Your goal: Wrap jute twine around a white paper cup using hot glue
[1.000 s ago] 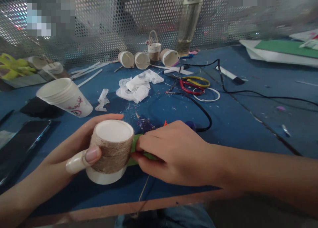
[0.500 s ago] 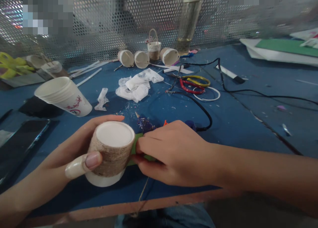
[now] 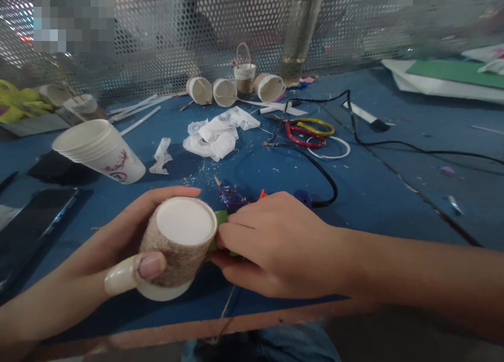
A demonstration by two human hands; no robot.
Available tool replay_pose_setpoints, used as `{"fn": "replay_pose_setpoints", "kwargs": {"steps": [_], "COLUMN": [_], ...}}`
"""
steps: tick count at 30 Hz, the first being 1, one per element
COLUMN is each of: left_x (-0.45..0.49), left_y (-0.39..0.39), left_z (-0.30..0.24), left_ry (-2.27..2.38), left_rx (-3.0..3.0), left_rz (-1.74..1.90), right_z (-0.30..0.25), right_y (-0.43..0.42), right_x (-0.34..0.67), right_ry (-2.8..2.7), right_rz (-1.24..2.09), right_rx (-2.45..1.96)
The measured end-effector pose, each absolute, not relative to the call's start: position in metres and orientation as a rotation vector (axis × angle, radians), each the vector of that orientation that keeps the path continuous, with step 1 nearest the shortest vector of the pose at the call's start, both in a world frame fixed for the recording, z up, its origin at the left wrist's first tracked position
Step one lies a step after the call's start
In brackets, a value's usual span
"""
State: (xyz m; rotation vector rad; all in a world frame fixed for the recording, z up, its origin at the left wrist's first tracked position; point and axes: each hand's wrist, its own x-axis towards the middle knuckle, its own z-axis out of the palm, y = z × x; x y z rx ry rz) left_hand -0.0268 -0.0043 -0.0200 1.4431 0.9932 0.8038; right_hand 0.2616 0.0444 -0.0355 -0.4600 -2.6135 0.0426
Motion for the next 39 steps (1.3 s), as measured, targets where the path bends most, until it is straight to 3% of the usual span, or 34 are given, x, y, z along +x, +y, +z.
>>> {"fn": "replay_pose_setpoints", "kwargs": {"steps": [25,39], "left_x": [-0.0235,-0.0305], "left_y": [-0.0055,-0.0036], "left_z": [-0.0197,-0.0171], "left_ry": [0.953,0.969], "left_rx": [1.347,1.474], "left_rz": [0.778,0.679], "right_z": [-0.0348,-0.0358], "right_y": [0.0425,0.0443], "right_x": [0.2622,0.2564], "right_ry": [-2.627,-2.543], "right_rz": [0.048,-0.113], "right_rx": [-0.458,-0.412]}}
